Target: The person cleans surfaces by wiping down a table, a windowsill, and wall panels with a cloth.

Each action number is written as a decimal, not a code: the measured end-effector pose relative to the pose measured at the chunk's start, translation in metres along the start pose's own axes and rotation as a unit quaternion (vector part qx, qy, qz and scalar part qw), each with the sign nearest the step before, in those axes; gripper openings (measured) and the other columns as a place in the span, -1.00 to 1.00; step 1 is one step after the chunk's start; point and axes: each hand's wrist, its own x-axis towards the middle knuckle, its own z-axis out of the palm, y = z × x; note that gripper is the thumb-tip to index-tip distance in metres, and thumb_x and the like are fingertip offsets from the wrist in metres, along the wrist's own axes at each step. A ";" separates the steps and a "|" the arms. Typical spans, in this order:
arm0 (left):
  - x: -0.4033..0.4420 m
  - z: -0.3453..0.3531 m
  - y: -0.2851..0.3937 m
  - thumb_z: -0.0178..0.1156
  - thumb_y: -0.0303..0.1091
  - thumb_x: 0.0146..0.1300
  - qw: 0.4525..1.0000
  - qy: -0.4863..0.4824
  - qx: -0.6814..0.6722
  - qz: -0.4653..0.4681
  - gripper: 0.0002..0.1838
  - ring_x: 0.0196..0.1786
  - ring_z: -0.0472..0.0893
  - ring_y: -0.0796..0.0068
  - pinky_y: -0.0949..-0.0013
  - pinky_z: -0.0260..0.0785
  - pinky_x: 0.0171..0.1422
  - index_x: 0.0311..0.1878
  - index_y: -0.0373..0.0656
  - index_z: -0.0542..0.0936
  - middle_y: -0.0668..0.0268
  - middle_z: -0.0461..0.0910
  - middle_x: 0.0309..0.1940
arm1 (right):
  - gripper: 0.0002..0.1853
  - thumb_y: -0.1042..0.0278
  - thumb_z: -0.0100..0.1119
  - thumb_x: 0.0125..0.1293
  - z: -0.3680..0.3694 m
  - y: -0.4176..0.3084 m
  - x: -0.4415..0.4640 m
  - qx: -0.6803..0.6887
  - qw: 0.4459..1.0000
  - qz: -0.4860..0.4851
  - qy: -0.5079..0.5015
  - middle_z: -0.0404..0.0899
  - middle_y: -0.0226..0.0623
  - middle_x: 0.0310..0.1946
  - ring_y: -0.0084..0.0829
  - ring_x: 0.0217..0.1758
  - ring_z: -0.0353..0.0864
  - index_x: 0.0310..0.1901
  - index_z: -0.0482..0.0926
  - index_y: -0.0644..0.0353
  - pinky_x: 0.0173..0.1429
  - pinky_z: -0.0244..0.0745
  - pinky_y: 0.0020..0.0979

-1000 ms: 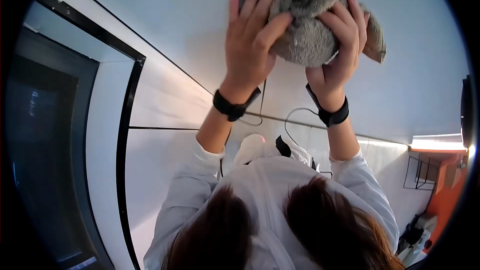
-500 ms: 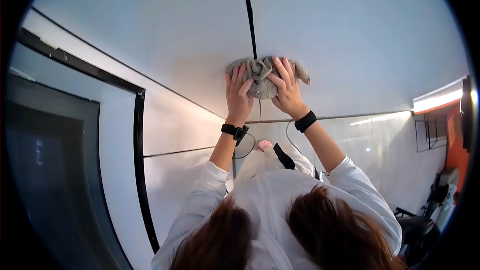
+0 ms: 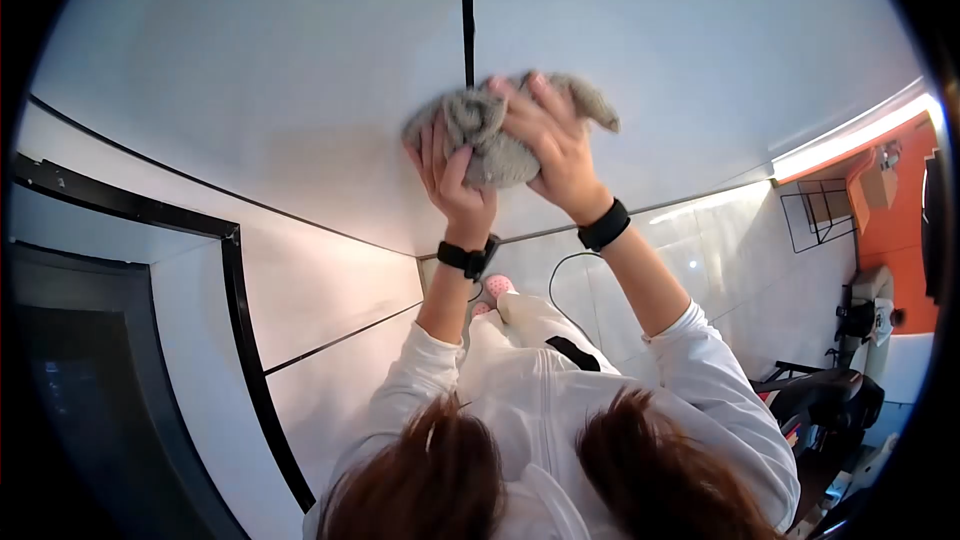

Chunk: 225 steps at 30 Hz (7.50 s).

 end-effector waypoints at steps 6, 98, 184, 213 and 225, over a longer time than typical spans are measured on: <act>-0.036 -0.007 0.001 -0.01 -0.36 0.33 0.997 -0.059 0.007 -0.043 -0.71 0.37 0.24 -0.29 -0.34 -0.21 0.46 0.08 -0.06 0.26 -0.16 0.28 0.32 | -0.44 0.67 0.11 -0.03 0.000 -0.002 -0.028 -0.028 0.997 0.007 -0.070 0.36 -0.42 0.34 -0.22 0.41 0.30 0.09 0.45 0.04 0.40 0.16 -0.10; 0.018 0.233 0.192 0.01 -0.35 0.24 0.992 -0.079 0.027 0.093 -0.46 0.46 -0.02 -0.36 -0.37 -0.52 0.43 0.30 -0.03 0.19 -0.25 0.06 0.41 | -0.21 0.16 0.50 -0.22 -0.209 0.185 -0.049 0.071 0.976 0.069 0.196 0.14 0.06 0.42 0.16 0.49 0.02 0.18 0.45 -0.05 0.49 -0.08 0.09; -0.148 0.480 0.319 0.02 -0.16 0.31 0.873 -0.313 0.170 0.332 -0.48 0.37 0.25 0.66 0.35 -0.04 0.50 0.35 0.39 0.29 0.66 0.26 0.39 | -0.28 -0.08 -0.32 0.51 -0.274 0.373 -0.350 0.140 0.808 0.451 0.354 -0.22 -0.02 0.47 -0.12 0.50 -0.01 0.44 -0.28 0.24 0.48 0.01 -0.17; -0.169 0.297 0.203 0.10 -0.22 0.29 0.967 -0.202 0.025 -0.151 -0.27 0.48 -0.17 -0.35 -0.29 -0.34 0.51 0.43 -0.27 0.04 -0.16 -0.04 0.43 | -0.21 -0.07 0.36 -0.01 -0.213 0.250 -0.220 -0.014 0.994 0.085 -0.069 0.03 -0.28 0.48 0.01 0.50 -0.03 0.34 0.33 -0.34 0.49 -0.08 0.08; -0.157 0.337 0.226 0.08 -0.58 0.11 0.955 -0.294 0.036 0.013 -0.35 0.47 -0.01 -0.23 -0.43 -0.28 0.44 0.33 -0.06 0.26 -0.07 0.05 0.43 | -0.12 0.69 0.24 0.04 -0.240 0.283 -0.251 0.047 0.976 0.186 0.106 -0.41 0.29 0.48 0.27 0.54 -0.39 0.40 0.04 0.07 0.52 -0.27 0.12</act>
